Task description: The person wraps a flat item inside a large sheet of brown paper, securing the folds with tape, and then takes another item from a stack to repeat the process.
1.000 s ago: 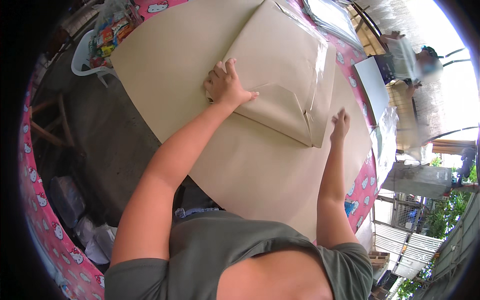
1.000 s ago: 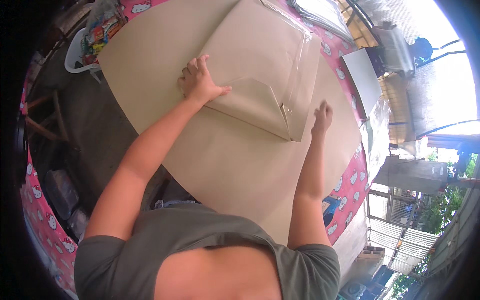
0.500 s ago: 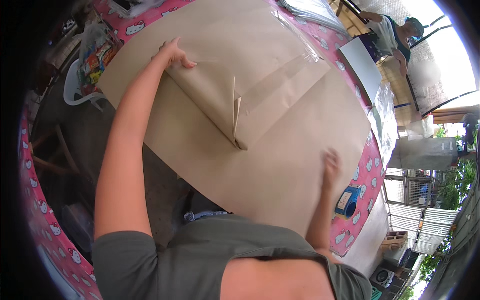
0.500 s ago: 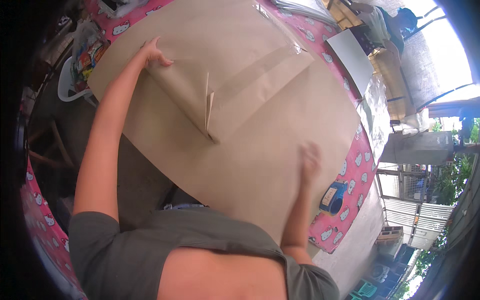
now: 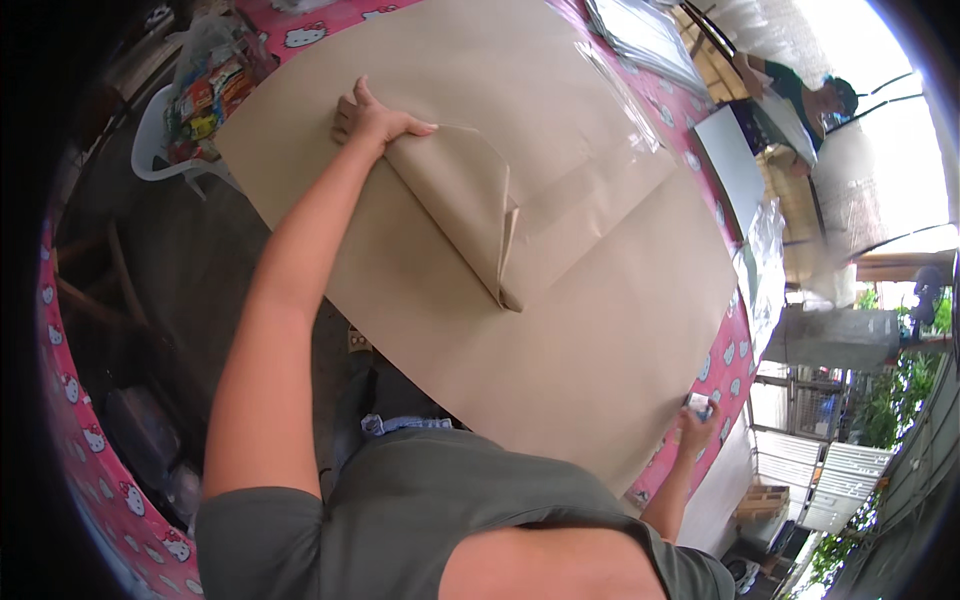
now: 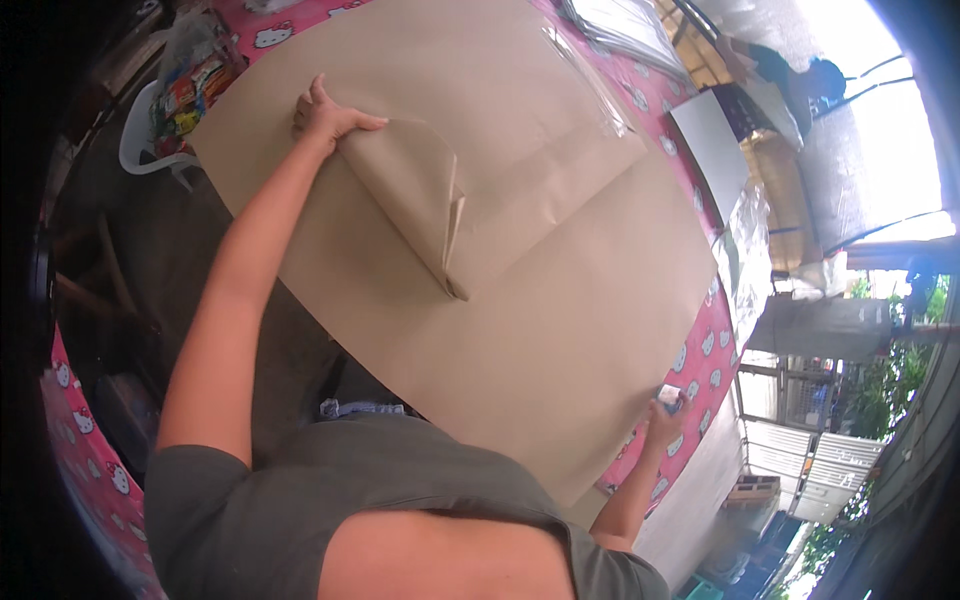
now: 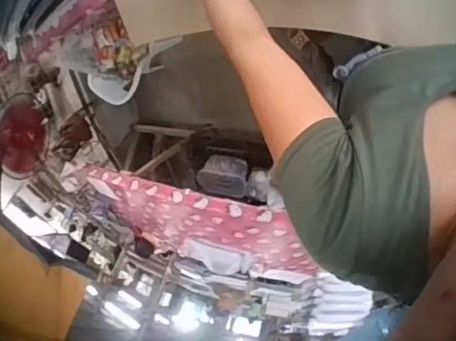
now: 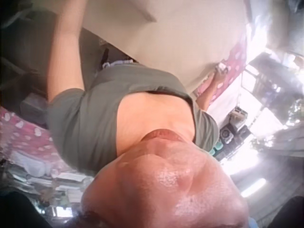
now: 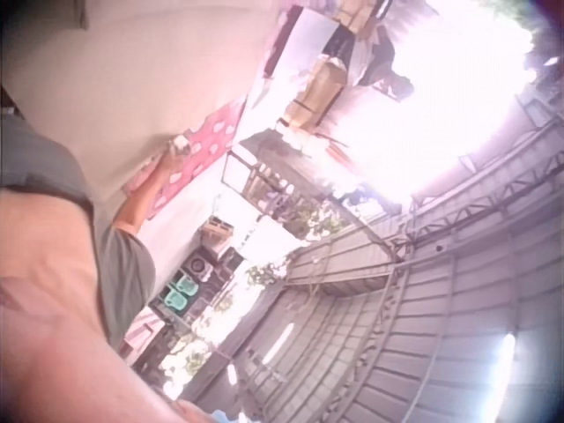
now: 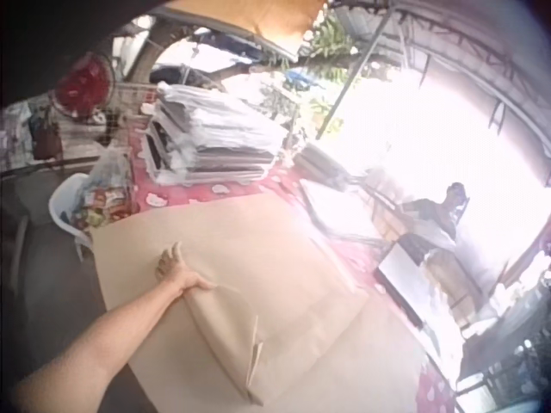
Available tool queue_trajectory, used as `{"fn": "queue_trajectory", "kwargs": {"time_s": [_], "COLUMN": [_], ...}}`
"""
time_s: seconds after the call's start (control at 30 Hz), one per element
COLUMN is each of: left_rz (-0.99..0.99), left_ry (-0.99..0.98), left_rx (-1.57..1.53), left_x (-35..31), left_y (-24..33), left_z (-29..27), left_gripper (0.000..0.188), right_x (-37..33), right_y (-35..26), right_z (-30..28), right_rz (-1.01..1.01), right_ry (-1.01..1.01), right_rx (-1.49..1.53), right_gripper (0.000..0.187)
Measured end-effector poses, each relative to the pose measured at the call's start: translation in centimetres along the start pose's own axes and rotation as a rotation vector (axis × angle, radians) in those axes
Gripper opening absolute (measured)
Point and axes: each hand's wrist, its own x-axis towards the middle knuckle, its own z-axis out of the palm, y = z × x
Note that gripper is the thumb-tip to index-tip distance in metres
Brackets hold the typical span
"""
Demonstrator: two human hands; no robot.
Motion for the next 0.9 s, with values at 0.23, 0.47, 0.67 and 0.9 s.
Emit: {"fn": "queue_trajectory", "kwargs": {"time_s": [0.23, 0.47, 0.67, 0.9], "left_rz": [-0.048, -0.016, 0.0, -0.21], "left_ry": [0.058, 0.057, 0.074, 0.001], "left_rx": [-0.081, -0.079, -0.01, -0.046], "left_x": [0.5, -0.3, -0.1, 0.8], "left_y": [-1.5, -1.0, -1.0, -0.8], "left_z": [0.4, -0.4, 0.4, -0.9], "left_gripper": [0.132, 0.132, 0.135, 0.135], "right_x": [9.4, 8.6, 8.5, 6.7], "right_y": [-33.0, -58.3, -57.8, -41.5], "right_z": [1.3, 7.8, 12.9, 4.9], "right_rz": [-0.027, -0.59, -0.775, -0.563], "right_ry": [-0.427, -0.878, -0.823, -1.073], "right_rx": [0.826, 0.986, 0.684, 0.624], "right_gripper": [0.036, 0.06, 0.048, 0.059]}}
